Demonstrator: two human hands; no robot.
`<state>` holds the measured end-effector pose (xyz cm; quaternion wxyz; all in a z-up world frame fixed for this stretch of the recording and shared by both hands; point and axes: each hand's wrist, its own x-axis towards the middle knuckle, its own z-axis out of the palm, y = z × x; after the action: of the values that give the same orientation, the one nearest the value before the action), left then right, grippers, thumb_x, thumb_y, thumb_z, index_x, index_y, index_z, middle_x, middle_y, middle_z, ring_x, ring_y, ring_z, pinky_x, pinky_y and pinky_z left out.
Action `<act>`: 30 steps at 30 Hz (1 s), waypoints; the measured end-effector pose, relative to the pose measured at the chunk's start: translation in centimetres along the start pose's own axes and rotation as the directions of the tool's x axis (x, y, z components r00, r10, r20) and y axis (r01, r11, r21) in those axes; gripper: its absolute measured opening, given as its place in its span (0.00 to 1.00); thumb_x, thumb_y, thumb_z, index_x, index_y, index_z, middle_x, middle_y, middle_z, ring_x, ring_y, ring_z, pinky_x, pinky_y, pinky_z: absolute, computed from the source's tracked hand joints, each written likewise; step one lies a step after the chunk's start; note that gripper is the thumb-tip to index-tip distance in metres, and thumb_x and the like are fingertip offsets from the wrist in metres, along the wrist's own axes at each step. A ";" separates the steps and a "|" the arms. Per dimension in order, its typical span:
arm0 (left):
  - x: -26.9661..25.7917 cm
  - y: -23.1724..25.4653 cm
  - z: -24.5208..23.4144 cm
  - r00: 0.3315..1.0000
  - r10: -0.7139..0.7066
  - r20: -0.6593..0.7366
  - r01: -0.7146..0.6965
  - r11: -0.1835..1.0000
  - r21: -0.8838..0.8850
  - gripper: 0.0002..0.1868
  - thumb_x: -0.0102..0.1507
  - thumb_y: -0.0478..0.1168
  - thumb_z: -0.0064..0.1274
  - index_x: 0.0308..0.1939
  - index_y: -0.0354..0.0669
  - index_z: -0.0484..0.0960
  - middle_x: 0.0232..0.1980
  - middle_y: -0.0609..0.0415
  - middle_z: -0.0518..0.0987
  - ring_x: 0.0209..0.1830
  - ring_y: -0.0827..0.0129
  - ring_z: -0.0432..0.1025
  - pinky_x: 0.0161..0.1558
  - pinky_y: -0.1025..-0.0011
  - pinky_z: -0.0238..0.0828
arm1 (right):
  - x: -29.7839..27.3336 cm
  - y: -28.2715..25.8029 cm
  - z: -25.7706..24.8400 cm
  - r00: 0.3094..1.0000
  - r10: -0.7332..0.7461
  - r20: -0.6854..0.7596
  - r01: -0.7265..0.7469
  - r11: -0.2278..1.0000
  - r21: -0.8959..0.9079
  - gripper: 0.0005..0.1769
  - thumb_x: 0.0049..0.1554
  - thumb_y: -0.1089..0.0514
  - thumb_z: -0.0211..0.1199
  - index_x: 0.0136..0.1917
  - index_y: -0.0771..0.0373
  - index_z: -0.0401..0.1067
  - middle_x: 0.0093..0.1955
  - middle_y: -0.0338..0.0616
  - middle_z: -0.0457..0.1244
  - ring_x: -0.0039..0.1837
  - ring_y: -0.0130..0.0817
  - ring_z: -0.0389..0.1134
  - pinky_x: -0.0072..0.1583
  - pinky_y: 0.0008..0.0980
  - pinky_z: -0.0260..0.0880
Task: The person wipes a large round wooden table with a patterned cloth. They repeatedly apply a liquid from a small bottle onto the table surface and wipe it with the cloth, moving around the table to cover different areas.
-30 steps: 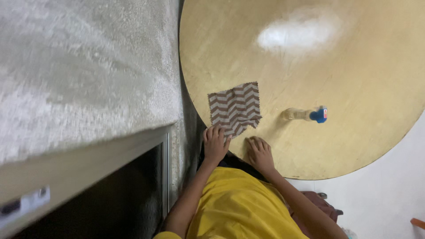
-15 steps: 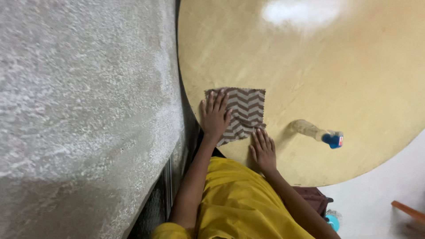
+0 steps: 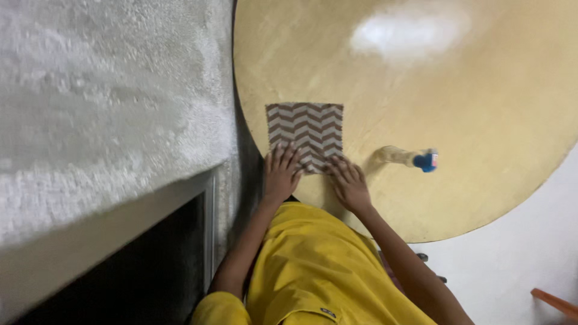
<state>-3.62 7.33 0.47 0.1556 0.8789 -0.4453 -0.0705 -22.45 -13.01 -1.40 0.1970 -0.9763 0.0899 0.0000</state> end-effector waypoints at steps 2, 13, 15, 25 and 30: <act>-2.0 0.8 -0.2 0.992 -0.081 0.094 0.078 0.996 0.035 0.37 0.70 0.56 0.42 0.82 0.55 0.55 0.86 0.57 0.49 0.85 0.51 0.38 0.79 0.44 0.34 | 0.7 -0.2 -0.1 0.999 -0.005 0.035 0.006 1.000 -0.019 0.32 0.66 0.46 0.50 0.81 0.48 0.55 0.86 0.40 0.45 0.85 0.42 0.43 0.79 0.51 0.39; -8.1 4.0 0.3 0.994 -0.087 0.064 0.083 0.995 0.058 0.35 0.70 0.58 0.41 0.80 0.55 0.59 0.84 0.54 0.49 0.84 0.46 0.38 0.77 0.42 0.33 | -9.8 0.7 2.9 1.000 0.006 0.011 -0.006 0.999 0.032 0.32 0.64 0.47 0.54 0.80 0.48 0.56 0.83 0.40 0.49 0.85 0.47 0.44 0.78 0.52 0.42; -8.5 4.9 0.9 0.994 -0.083 0.075 0.081 0.996 0.030 0.33 0.71 0.57 0.41 0.79 0.53 0.60 0.84 0.53 0.51 0.84 0.46 0.39 0.78 0.43 0.33 | -11.6 2.6 2.5 0.984 0.164 -0.073 -0.136 0.945 0.297 0.36 0.63 0.48 0.58 0.82 0.53 0.53 0.82 0.45 0.51 0.82 0.46 0.49 0.79 0.50 0.49; 3.0 5.7 4.5 0.996 0.065 0.067 -0.067 0.997 0.038 0.37 0.70 0.56 0.41 0.81 0.49 0.56 0.85 0.53 0.48 0.84 0.45 0.40 0.78 0.42 0.33 | -3.7 9.8 -10.3 0.767 0.600 -0.229 -0.172 0.535 0.827 0.52 0.55 0.55 0.72 0.83 0.62 0.44 0.82 0.52 0.48 0.81 0.44 0.50 0.76 0.42 0.53; 7.9 6.8 5.1 0.995 0.088 0.044 -0.093 0.987 0.131 0.37 0.71 0.58 0.39 0.81 0.51 0.55 0.86 0.55 0.45 0.84 0.43 0.40 0.77 0.39 0.35 | 2.7 10.0 -13.2 0.751 0.622 -0.221 -0.138 0.475 0.869 0.34 0.57 0.55 0.70 0.74 0.63 0.64 0.65 0.45 0.66 0.66 0.33 0.65 0.67 0.34 0.65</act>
<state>-5.50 -3.87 -1.92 0.0913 0.8647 -0.4913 -0.0501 -21.97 -27.59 6.83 0.5828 -0.6865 0.3528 -0.2541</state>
